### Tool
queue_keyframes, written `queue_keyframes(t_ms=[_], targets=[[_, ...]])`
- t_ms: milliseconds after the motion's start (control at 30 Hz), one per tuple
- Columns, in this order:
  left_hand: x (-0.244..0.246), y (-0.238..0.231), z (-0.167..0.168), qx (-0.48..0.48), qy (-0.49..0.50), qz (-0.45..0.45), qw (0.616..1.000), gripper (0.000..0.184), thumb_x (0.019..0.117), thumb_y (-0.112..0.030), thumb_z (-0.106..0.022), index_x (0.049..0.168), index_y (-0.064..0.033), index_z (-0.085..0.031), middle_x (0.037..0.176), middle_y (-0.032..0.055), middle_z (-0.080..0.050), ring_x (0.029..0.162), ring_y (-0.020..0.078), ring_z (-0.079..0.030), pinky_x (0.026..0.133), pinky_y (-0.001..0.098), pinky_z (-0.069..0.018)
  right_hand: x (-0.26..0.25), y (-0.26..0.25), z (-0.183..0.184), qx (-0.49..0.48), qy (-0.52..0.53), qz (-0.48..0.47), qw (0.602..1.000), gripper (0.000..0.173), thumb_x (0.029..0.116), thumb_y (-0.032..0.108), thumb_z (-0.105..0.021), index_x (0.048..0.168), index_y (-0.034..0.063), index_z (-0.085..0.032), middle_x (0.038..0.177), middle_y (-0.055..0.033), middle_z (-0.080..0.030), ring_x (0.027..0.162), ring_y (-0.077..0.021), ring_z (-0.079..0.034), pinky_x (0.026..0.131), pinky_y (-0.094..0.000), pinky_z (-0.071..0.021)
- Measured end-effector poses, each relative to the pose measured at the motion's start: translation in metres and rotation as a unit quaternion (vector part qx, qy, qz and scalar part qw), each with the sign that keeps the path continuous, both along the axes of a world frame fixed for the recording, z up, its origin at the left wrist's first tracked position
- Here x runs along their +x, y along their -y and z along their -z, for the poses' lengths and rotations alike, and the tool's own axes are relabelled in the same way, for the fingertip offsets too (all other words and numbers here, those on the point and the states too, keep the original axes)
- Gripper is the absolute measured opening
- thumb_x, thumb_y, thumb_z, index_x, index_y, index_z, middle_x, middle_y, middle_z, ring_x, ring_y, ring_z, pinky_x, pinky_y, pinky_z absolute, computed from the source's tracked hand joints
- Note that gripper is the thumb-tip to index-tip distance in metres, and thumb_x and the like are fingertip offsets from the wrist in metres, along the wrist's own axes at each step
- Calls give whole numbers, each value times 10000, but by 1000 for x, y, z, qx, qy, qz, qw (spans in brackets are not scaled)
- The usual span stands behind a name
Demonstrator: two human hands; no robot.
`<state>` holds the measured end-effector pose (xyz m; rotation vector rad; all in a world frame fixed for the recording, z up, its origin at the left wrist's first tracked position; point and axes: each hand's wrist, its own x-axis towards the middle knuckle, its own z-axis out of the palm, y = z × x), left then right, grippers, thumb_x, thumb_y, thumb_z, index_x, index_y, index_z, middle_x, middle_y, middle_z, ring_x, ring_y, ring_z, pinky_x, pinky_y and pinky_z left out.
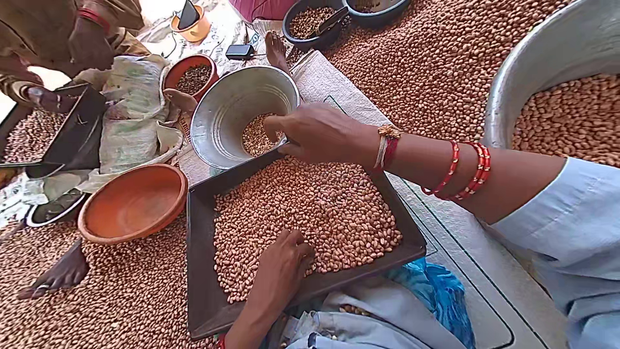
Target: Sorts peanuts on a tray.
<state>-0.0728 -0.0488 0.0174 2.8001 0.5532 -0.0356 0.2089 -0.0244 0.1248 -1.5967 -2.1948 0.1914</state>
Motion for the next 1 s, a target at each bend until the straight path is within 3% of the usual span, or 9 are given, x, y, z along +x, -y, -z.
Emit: queue_keyframes(t_ms=[67, 200, 333, 500, 600, 700, 833, 933, 1000], targets=[[1, 0, 0, -11, -11, 4, 1000, 77, 841, -203, -766, 903, -168, -796, 907, 58, -699, 858, 266, -701, 626, 407, -585, 5, -3, -10, 35, -63, 29, 997, 131, 979, 201, -646, 1079, 125, -685, 749, -16, -641, 683, -209, -632, 624, -440, -502], [-4, -22, -19, -42, 62, -63, 995, 118, 888, -180, -698, 931, -108, -782, 894, 63, -729, 799, 225, -720, 671, 429, -600, 1, 3, 8, -88, 72, -116, 987, 101, 960, 160, -682, 946, 76, -735, 764, -74, -653, 740, -270, -652, 631, -485, -485], [-13, -54, -58, 21, 237, -183, 954, 320, 954, -245, -645, 1184, -31, -705, 1002, 91, -670, 815, 77, -648, 710, 197, -554, -25, 19, 32, -183, 129, -195, 955, 84, 929, 133, -729, 879, 67, -747, 788, -83, -670, 768, -272, -664, 673, -496, -509], [-14, -13, -28, -83, 58, -65, 993, 142, 860, -273, -746, 930, -155, -783, 832, -7, -727, 713, 139, -700, 648, 355, -601, -45, 28, 29, -252, 153, -249, 922, 91, 901, 115, -736, 877, 30, -715, 789, -121, -648, 747, -305, -648, 659, -522, -492], [-6, 5, -13, -99, -57, -51, 992, 148, 837, -236, -806, 950, -142, -789, 890, 46, -745, 795, 237, -729, 695, 484, -599, -53, 37, 33, -288, 160, -258, 908, 126, 873, 139, -764, 831, 43, -695, 784, -113, -648, 727, -303, -651, 628, -523, -493], [0, 2, -13, -119, -95, -49, 987, 147, 868, -244, -783, 963, -132, -781, 914, 51, -753, 828, 244, -733, 737, 502, -594, -60, 42, 35, -320, 179, -271, 890, 194, 909, 194, -756, 856, 18, -695, 820, -141, -654, 775, -327, -652, 667, -532, -489], [-10, -32, -39, -44, 104, -159, 981, 205, 908, -236, -703, 1015, -70, -757, 829, 60, -725, 701, 160, -698, 644, 374, -599, -64, 46, 46, -315, 177, -307, 881, 208, 908, 241, -760, 891, 36, -729, 829, -139, -667, 788, -328, -659, 682, -545, -490], [-20, -63, -71, 35, 252, -280, 926, 426, 1015, -297, -588, 1324, -4, -592, 993, 54, -636, 771, 27, -627, 650, 179, -546, -65, 50, 54, -304, 160, -328, 880, 180, 920, 223, -738, 878, 48, -732, 810, -122, -660, 774, -307, -652, 685, -518, -486], [-29, -68, -78, 55, 204, -303, 929, 425, 1036, -344, -522, 1324, -42, -605, 976, 60, -667, 715, 65, -649, 613, 249, -567, -67, 50, 53, -303, 171, -332, 877, 182, 921, 213, -731, 848, 47, -719, 796, -120, -652, 759, -303, -649, 668, -514, -483]])
